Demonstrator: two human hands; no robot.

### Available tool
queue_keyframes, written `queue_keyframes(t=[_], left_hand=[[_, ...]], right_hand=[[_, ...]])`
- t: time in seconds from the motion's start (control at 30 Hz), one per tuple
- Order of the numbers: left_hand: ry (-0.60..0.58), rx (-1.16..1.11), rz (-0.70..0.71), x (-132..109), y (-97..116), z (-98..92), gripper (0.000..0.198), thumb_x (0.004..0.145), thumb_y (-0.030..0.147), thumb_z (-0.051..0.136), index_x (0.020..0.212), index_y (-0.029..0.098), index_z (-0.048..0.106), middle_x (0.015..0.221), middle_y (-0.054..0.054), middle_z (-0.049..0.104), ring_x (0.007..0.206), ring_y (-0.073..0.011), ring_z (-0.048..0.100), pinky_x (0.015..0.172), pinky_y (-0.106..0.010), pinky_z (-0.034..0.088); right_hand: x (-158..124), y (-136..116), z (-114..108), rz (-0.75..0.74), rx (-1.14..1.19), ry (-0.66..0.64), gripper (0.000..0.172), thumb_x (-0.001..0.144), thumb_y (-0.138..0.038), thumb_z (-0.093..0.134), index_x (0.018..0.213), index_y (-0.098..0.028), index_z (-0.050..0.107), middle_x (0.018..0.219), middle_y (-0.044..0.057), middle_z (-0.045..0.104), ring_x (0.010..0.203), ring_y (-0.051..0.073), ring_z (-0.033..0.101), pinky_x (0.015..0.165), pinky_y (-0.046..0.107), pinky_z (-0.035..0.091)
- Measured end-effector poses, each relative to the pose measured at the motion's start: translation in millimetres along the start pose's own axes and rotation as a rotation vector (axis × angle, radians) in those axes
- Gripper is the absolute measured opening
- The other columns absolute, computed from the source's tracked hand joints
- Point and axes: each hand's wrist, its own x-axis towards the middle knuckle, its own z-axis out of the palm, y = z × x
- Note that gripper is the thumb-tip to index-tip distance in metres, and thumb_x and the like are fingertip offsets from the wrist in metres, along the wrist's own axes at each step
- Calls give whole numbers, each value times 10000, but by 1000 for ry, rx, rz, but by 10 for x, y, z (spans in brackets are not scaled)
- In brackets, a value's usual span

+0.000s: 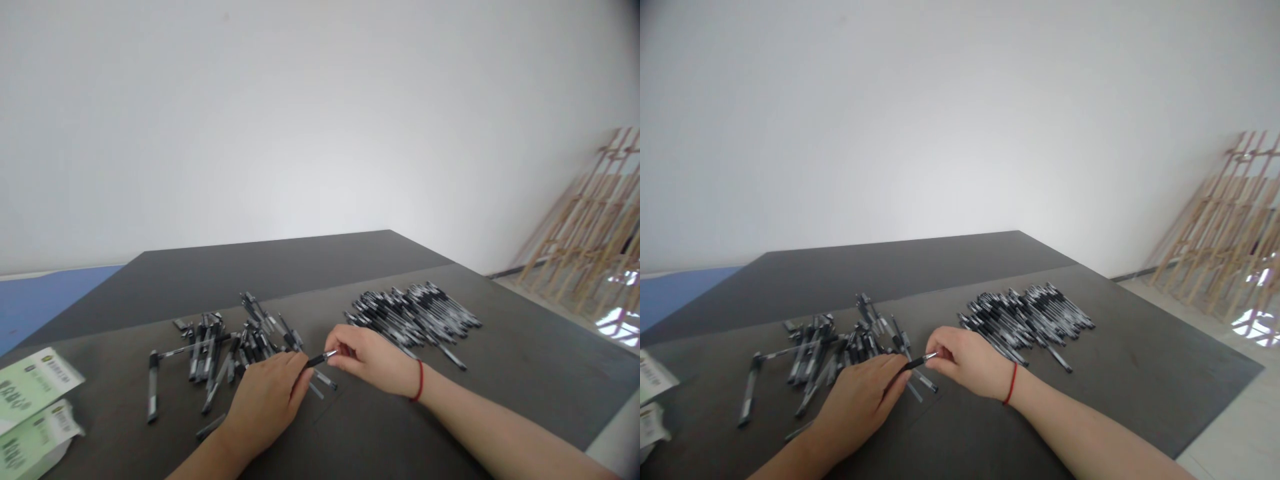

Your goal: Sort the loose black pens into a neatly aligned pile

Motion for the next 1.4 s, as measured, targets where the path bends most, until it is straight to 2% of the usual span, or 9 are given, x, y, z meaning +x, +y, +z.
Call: queue_keyframes(t=[0.17,0.33,0.47,0.63,0.77,0.87,1.07,1.23,1.4], left_hand=[[-17,3,18,4,16,0,222,937,295,370,863,225,566,814,-22,652,774,-209,617,651,-291,412],[-15,-10,10,2,11,2,234,943,299,357,868,222,565,824,-23,651,776,-205,615,653,-292,407],[-39,-19,4,0,10,-14,244,947,302,342,875,227,562,832,-20,651,787,-208,616,660,-296,406],[-40,-49,-22,-18,18,2,255,948,313,334,866,226,560,819,-22,654,773,-210,619,663,-297,392],[-4,-183,-88,3,0,37,264,947,324,332,829,219,543,770,-12,648,725,-195,618,637,-276,371],[77,-376,-170,38,-51,50,311,954,355,301,798,214,531,703,5,612,674,-175,595,614,-255,365],[301,-660,-284,47,-164,73,344,928,432,324,782,209,541,620,37,510,585,-154,506,569,-237,361],[283,-654,-274,35,-144,73,362,920,448,324,770,208,550,612,35,510,577,-155,499,559,-238,352],[225,-582,-257,61,-135,49,370,932,442,285,768,219,530,634,32,540,615,-163,537,596,-247,362]], right_hand=[[8,9,13,-18,-17,6,197,910,-252,480,747,-177,563,745,2,548,690,119,496,634,230,353],[4,20,1,4,-10,-11,94,847,-266,587,806,-183,576,761,-12,549,665,107,491,613,221,353],[-5,6,13,-6,-25,-12,155,869,-246,549,733,-172,549,744,-13,533,669,102,479,624,219,350],[-3,53,20,52,116,-40,206,875,-299,520,726,-162,556,708,-11,527,655,102,485,611,215,375],[163,218,11,220,289,-29,356,952,-351,294,898,-146,580,724,6,551,586,90,505,502,189,403],[411,307,81,320,117,-56,292,927,-313,352,889,-139,584,700,5,582,538,80,505,478,182,396],[851,154,354,269,-147,-91,206,739,-370,648,743,-166,617,713,31,632,684,155,565,587,238,370],[928,44,402,245,-259,-118,143,756,-284,600,680,-165,611,743,68,653,707,182,584,589,251,352],[713,55,183,283,-275,13,136,828,-266,523,807,-161,607,769,53,650,711,151,561,613,241,352]])
